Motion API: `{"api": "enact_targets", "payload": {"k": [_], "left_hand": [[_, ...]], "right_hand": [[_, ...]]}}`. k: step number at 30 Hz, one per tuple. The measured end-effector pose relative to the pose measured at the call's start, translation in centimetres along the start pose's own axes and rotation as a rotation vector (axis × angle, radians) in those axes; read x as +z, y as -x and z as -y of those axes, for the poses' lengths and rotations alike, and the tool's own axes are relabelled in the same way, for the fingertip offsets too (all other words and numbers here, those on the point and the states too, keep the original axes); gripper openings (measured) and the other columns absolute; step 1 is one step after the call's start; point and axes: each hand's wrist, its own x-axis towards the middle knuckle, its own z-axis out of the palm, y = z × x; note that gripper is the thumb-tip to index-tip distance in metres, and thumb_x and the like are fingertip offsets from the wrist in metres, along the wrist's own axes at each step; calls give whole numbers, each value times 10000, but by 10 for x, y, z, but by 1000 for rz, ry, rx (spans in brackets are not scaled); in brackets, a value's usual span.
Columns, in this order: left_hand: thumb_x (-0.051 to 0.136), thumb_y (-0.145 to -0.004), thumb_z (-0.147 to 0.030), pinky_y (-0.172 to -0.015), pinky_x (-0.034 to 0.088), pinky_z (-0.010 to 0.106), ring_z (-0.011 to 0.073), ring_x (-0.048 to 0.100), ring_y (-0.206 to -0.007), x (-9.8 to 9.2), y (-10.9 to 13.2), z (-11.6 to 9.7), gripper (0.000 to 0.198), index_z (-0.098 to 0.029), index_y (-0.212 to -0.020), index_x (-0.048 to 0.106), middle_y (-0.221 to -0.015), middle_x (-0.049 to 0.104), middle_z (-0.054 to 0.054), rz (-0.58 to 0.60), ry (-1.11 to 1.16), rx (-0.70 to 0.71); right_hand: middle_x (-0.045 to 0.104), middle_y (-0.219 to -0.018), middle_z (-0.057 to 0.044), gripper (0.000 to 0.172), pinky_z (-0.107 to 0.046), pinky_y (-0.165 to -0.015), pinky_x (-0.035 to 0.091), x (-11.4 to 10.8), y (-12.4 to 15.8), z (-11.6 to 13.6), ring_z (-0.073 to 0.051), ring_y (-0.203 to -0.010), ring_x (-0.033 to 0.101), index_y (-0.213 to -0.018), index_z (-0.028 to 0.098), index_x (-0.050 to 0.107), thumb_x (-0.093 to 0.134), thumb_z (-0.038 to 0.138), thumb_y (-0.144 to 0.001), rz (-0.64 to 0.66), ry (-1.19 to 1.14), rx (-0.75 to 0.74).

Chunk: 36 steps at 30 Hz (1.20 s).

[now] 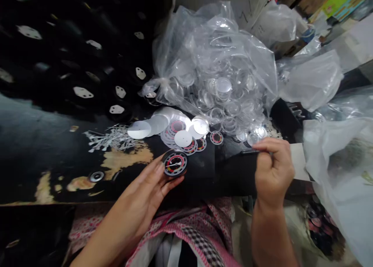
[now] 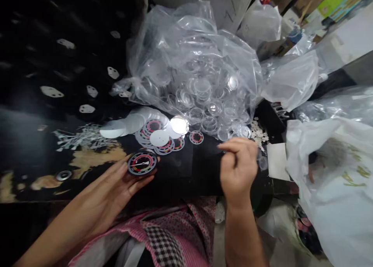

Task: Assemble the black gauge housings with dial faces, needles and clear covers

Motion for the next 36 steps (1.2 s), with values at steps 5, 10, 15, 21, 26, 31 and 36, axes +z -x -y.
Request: {"api": "enact_targets", "payload": {"k": [5, 10, 15, 21, 26, 31, 36], "left_hand": [[790, -762, -441, -832, 605, 231, 218, 699, -1076, -2, 3, -3, 316, -288, -1039, 787, -1144, 765, 19, 2, -80, 51], [755, -811, -414, -891, 580, 231, 212, 667, -1148, -19, -2, -2, 345, -338, -1147, 745, -1251, 721, -3, 52, -176, 67], [831, -713, -431, -738, 600, 182, 204, 726, -995, -11, -2, -4, 309, -292, -986, 797, -1064, 779, 15, 21, -67, -9], [874, -628, -468, -784, 618, 231, 242, 719, -1044, -15, -3, 4, 450, -318, -1042, 781, -1130, 768, 17, -56, -40, -3], [843, -694, -431, -902, 591, 257, 243, 655, -1173, -19, -7, 0, 446, -286, -1107, 754, -1229, 731, 22, -20, -89, 49], [881, -650, -346, -727, 636, 252, 239, 731, -957, -10, -5, -8, 319, -220, -922, 771, -985, 779, 38, -15, -62, -2], [858, -693, -262, -806, 636, 329, 246, 737, -936, -10, -1, -11, 272, -171, -930, 760, -990, 779, 80, 2, 49, -100]], "right_hand": [[679, -899, -29, 129, -327, -809, 408, 38, -2, 60, -173, -866, 590, -972, 159, 670, 550, 179, -928, 688, -103, -246], [642, -820, -33, 188, -367, -742, 326, 61, 1, 69, -211, -795, 532, -877, 172, 642, 489, 223, -973, 664, 127, -478], [633, -780, -38, 167, -356, -726, 314, 64, 2, 77, -203, -768, 538, -806, 167, 601, 486, 174, -927, 643, 166, -443], [673, -815, 3, 85, -291, -713, 382, 58, -6, 86, -143, -748, 592, -840, 174, 603, 566, 186, -915, 878, -9, -42], [701, -1010, -36, 111, -288, -800, 466, 59, -29, 41, -166, -909, 647, -1006, 198, 658, 584, 237, -933, 699, -111, 70], [566, -1319, -167, 445, -496, -953, 449, 73, -47, -8, -336, -1171, 579, -1320, 163, 562, 616, 167, -879, 607, 347, 122], [649, -1000, -102, 197, -385, -852, 519, 68, -41, -6, -236, -931, 637, -1056, 154, 683, 593, 151, -880, 431, 154, 55]]}}
